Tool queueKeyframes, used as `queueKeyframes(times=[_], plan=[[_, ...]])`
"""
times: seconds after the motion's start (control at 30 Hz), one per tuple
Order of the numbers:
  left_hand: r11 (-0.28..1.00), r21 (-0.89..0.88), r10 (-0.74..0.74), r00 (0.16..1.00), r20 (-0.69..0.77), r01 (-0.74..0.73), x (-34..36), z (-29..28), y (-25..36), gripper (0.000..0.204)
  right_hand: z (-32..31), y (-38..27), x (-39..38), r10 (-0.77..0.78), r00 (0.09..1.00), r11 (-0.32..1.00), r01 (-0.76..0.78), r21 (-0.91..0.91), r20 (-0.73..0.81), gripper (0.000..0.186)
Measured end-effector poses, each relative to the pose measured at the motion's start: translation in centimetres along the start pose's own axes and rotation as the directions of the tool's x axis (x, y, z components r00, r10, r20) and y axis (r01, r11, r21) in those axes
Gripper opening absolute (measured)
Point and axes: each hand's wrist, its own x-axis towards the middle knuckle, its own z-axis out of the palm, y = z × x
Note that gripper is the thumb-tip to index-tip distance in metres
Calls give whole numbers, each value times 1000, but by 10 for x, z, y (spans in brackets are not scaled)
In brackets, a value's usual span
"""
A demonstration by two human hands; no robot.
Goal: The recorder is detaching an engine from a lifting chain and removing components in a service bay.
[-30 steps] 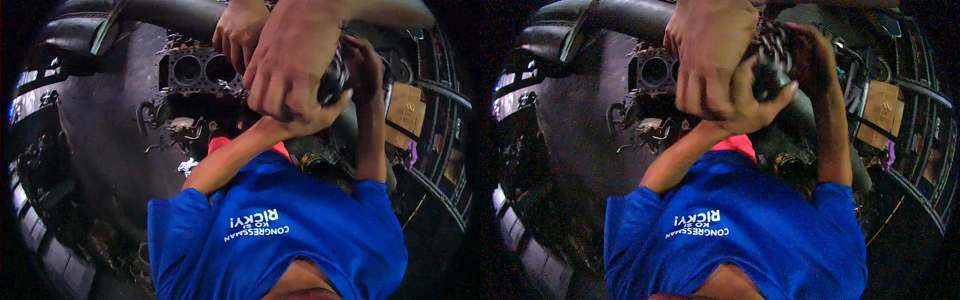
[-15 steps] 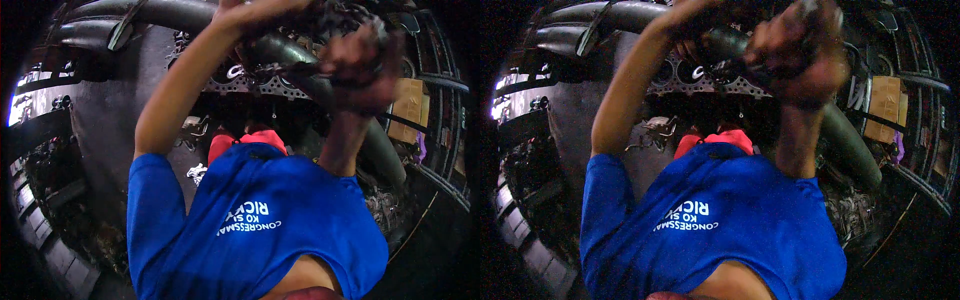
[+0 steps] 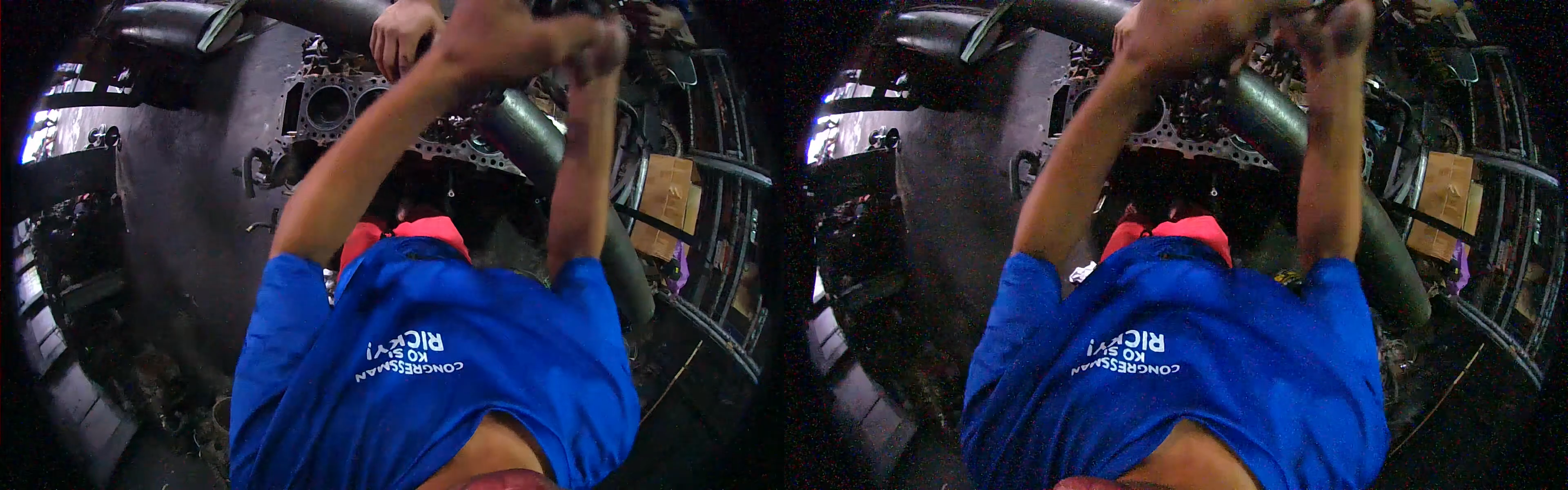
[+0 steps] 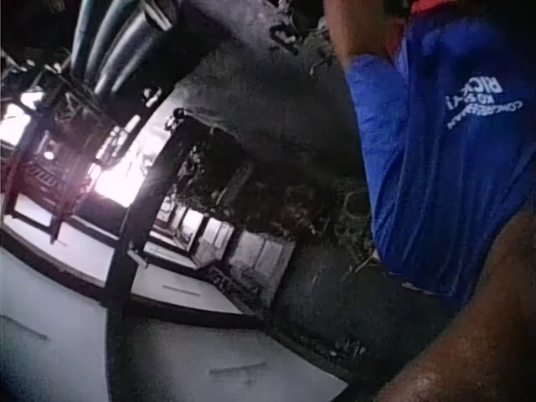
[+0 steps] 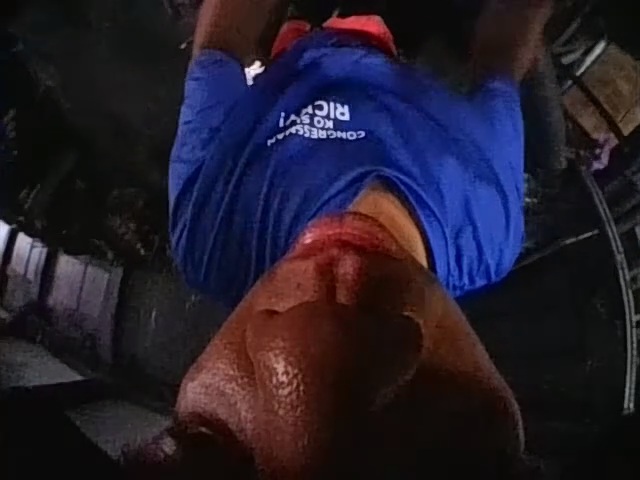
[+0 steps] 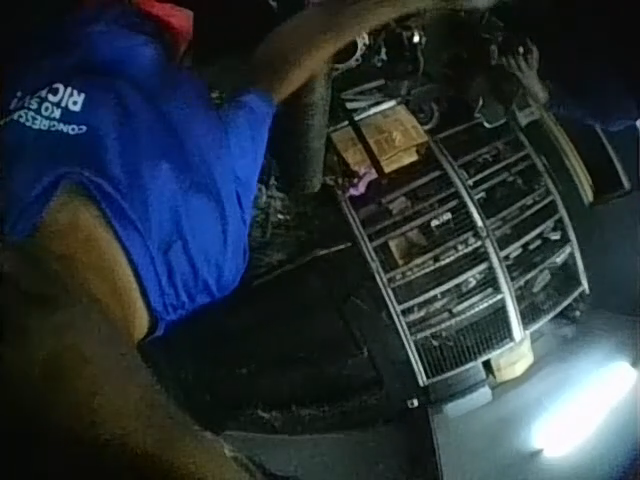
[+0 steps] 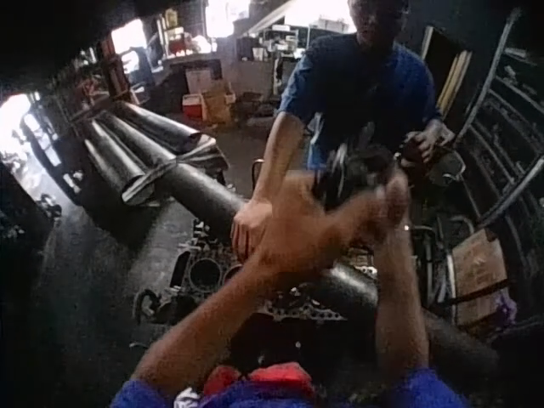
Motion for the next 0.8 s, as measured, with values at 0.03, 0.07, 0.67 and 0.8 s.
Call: queueKeyframes(times=[0.03, 0.07, 0.67, 0.8], plan=[[968, -200, -130, 985, 117, 152, 4, -12, 5, 41, 64, -16, 5, 198, 980, 944, -193, 267, 9, 49], [972, -182, -134, 987, 91, 149, 13, -9, 5, 41, 128, -57, 1, 377, 924, 801, -357, 480, 59, 58], [904, 326, -268, 960, -75, 278, -13, -37, -134, 28, 167, -136, -72, 567, 805, 650, -566, 507, 174, 33], [884, -100, -452, 780, -433, 457, -137, -51, -144, 23, 167, -122, -81, 560, 775, 284, -513, 810, 294, 34]])
